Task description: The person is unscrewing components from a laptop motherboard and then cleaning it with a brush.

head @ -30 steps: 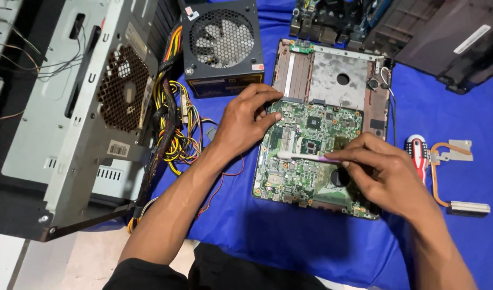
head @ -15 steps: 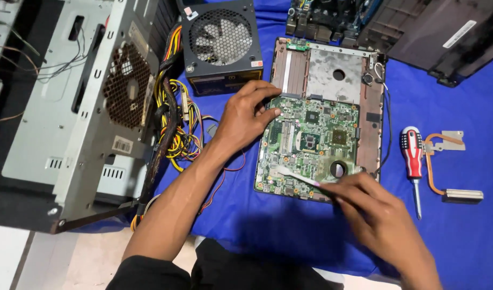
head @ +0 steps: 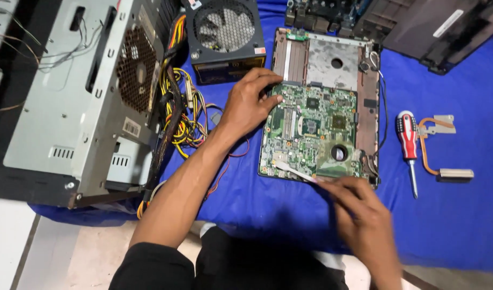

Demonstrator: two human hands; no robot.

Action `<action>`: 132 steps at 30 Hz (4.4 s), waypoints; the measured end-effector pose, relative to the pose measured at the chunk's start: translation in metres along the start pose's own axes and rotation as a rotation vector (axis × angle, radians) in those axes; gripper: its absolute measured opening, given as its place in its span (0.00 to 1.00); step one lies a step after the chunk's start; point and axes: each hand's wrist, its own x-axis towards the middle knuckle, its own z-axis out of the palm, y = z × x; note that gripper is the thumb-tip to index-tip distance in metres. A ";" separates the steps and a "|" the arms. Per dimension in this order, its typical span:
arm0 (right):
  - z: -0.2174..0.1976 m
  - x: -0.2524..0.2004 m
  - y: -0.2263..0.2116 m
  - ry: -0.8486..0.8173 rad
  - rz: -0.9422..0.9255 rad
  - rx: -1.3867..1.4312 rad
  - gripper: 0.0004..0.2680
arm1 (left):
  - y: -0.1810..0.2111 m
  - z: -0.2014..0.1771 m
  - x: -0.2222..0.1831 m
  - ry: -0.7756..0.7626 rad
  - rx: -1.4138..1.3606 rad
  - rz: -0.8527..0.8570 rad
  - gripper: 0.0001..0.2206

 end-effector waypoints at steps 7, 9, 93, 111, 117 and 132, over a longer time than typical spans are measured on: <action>-0.003 -0.019 0.006 0.026 0.002 -0.037 0.15 | -0.001 0.000 0.001 -0.010 -0.014 0.004 0.16; -0.002 -0.024 0.010 0.061 0.039 -0.079 0.15 | -0.001 -0.001 0.002 -0.015 -0.017 -0.012 0.16; 0.115 0.076 -0.089 -0.009 -0.039 -1.082 0.17 | -0.009 -0.008 0.006 0.060 -0.016 0.080 0.18; -0.014 0.153 -0.005 -0.151 0.125 -0.277 0.10 | -0.008 -0.012 0.000 0.003 -0.132 -0.044 0.23; -0.004 0.154 0.081 0.101 -0.081 -0.346 0.16 | -0.004 -0.011 -0.001 -0.002 -0.092 -0.048 0.22; -0.034 0.041 0.027 -0.075 0.033 -0.100 0.15 | 0.007 -0.011 0.001 -0.012 -0.033 -0.068 0.21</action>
